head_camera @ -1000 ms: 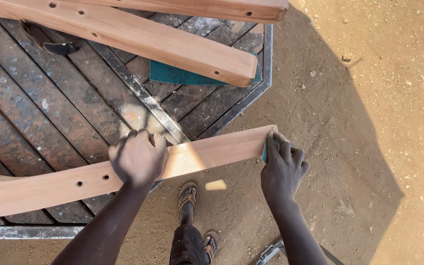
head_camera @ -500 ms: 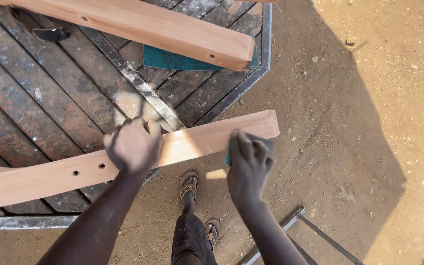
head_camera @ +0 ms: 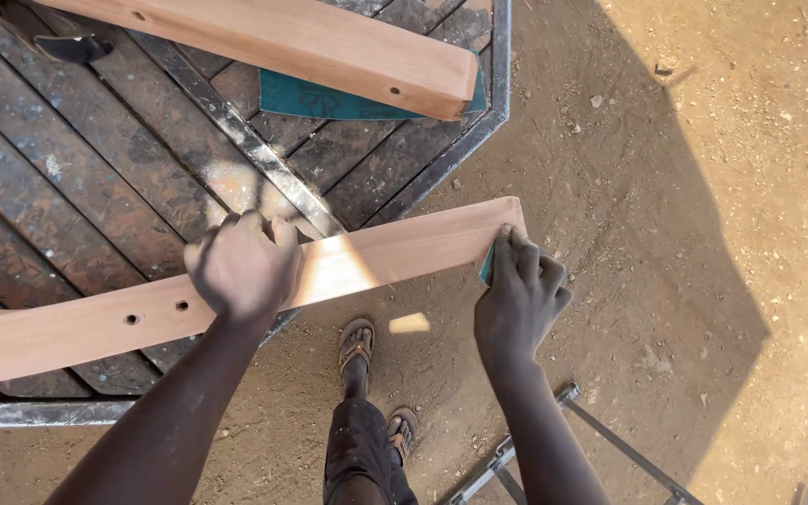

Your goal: Sanding wooden furniture components with sandpaper to smooth the surface.

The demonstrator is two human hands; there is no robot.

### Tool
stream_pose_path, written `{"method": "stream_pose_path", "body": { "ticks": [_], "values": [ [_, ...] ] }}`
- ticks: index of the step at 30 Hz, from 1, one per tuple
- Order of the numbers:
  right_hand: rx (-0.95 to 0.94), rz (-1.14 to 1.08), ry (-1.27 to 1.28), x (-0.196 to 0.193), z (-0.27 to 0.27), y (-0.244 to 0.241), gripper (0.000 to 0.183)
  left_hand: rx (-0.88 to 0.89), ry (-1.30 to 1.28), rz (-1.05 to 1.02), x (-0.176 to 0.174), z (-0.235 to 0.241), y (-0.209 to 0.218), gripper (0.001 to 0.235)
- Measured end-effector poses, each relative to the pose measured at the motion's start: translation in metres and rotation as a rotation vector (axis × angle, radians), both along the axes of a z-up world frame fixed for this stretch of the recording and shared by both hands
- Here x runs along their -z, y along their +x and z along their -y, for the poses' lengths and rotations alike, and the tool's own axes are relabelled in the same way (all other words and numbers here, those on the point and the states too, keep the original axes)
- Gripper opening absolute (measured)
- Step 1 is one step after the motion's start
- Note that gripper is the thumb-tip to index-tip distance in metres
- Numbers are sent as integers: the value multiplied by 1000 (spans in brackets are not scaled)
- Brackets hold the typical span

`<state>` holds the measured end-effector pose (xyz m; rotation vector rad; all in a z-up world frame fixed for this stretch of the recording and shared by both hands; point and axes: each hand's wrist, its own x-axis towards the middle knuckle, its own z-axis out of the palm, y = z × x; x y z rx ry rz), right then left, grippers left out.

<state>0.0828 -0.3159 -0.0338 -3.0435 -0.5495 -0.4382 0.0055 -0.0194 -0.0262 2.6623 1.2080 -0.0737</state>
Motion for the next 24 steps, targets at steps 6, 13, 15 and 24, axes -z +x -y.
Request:
{"method": "stream_pose_path", "body": {
  "ticks": [6, 13, 15, 24],
  "values": [
    [-53, -66, 29, -16, 10, 14, 72, 30, 16, -32, -2, -2, -6, 48],
    [-158, -169, -23, -22, 2, 1, 64, 35, -28, -27, 1, -1, -6, 46],
    [0, -53, -23, -13, -3, 3, 64, -25, -35, -15, 5, -1, -5, 48],
    [-20, -137, -32, -26, -22, -9, 63, -36, -85, -8, -9, 4, -2, 46]
  ]
}}
